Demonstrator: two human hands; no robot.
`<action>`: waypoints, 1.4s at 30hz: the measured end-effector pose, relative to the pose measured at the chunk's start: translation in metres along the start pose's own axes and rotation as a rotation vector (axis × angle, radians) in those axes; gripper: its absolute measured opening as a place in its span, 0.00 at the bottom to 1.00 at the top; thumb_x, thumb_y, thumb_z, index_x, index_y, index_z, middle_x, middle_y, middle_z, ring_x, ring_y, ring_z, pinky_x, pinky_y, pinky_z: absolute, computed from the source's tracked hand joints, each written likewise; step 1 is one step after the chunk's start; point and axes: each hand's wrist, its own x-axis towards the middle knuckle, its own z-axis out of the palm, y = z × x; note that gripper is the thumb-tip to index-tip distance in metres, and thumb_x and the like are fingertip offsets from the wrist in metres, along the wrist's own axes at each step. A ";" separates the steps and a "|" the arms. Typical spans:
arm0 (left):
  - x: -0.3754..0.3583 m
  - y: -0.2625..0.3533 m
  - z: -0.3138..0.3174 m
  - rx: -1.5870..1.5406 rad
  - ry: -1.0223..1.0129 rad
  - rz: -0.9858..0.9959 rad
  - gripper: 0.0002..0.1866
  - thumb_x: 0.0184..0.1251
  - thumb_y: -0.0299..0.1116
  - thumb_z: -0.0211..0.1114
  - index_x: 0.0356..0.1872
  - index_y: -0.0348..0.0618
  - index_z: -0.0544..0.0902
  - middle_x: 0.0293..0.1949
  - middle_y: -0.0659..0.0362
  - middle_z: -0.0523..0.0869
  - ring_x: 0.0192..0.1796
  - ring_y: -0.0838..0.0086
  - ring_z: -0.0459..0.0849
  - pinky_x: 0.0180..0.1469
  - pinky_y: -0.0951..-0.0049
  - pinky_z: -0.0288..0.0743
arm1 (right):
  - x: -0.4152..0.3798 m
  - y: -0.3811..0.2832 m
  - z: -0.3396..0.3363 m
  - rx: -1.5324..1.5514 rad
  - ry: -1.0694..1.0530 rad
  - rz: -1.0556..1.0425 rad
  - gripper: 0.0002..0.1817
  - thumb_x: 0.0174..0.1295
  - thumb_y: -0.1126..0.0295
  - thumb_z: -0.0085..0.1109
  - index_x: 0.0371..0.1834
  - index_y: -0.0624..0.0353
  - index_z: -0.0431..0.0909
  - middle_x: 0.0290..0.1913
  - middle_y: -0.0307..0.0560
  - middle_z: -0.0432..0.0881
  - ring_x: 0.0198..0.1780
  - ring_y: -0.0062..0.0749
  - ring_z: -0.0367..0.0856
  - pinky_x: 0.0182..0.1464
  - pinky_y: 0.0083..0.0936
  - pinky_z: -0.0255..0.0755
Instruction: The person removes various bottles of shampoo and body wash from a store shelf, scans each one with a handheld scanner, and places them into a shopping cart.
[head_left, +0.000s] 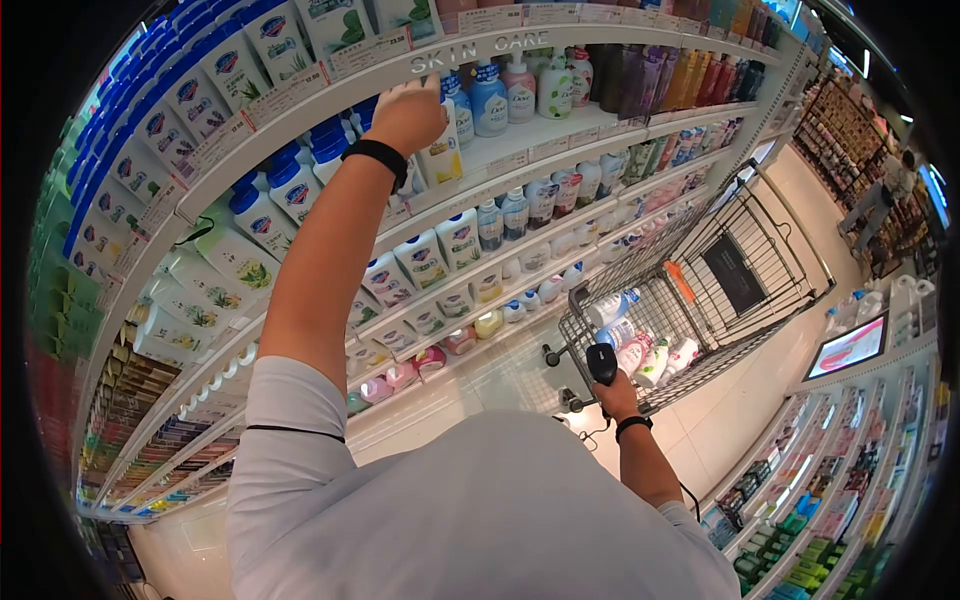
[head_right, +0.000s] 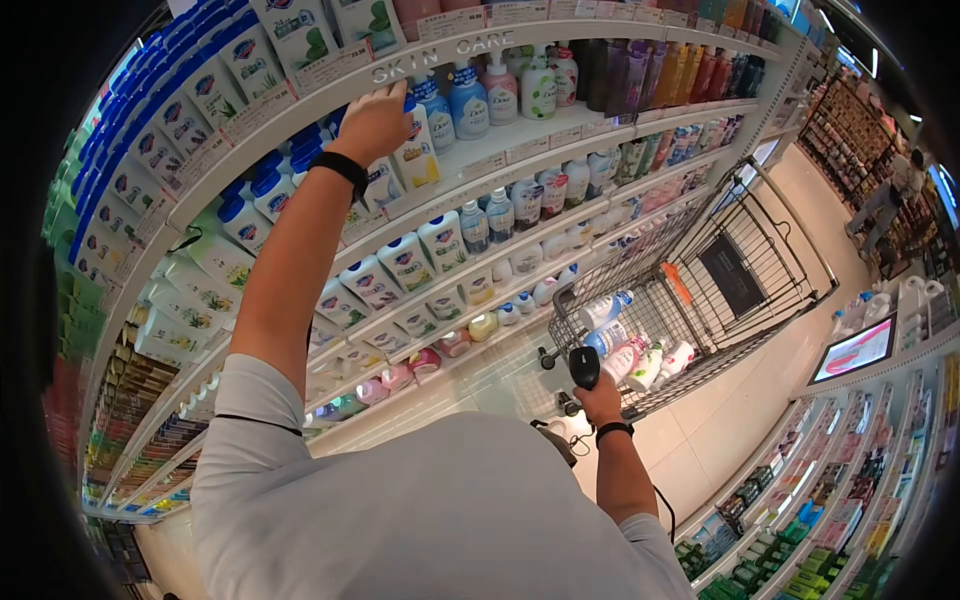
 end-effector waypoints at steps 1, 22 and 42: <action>0.006 0.001 0.002 0.046 -0.030 -0.037 0.29 0.72 0.41 0.59 0.70 0.39 0.69 0.66 0.46 0.78 0.69 0.54 0.74 0.73 0.56 0.63 | -0.005 0.000 -0.001 -0.005 -0.006 0.017 0.27 0.44 0.58 0.69 0.48 0.57 0.80 0.45 0.60 0.84 0.49 0.59 0.83 0.54 0.46 0.75; -0.103 0.043 -0.077 -0.769 0.727 0.205 0.19 0.71 0.32 0.65 0.60 0.37 0.78 0.50 0.52 0.84 0.52 0.61 0.84 0.55 0.65 0.79 | -0.017 0.001 -0.035 0.742 -0.101 0.085 0.28 0.51 0.63 0.66 0.56 0.64 0.77 0.58 0.53 0.82 0.59 0.45 0.80 0.62 0.39 0.69; -0.172 0.132 -0.022 -2.671 0.250 0.072 0.21 0.81 0.42 0.50 0.66 0.39 0.71 0.58 0.45 0.77 0.57 0.57 0.82 0.63 0.54 0.80 | -0.061 -0.229 -0.108 1.646 -1.077 -0.437 0.40 0.49 0.53 0.69 0.65 0.63 0.71 0.54 0.51 0.80 0.62 0.50 0.80 0.69 0.50 0.72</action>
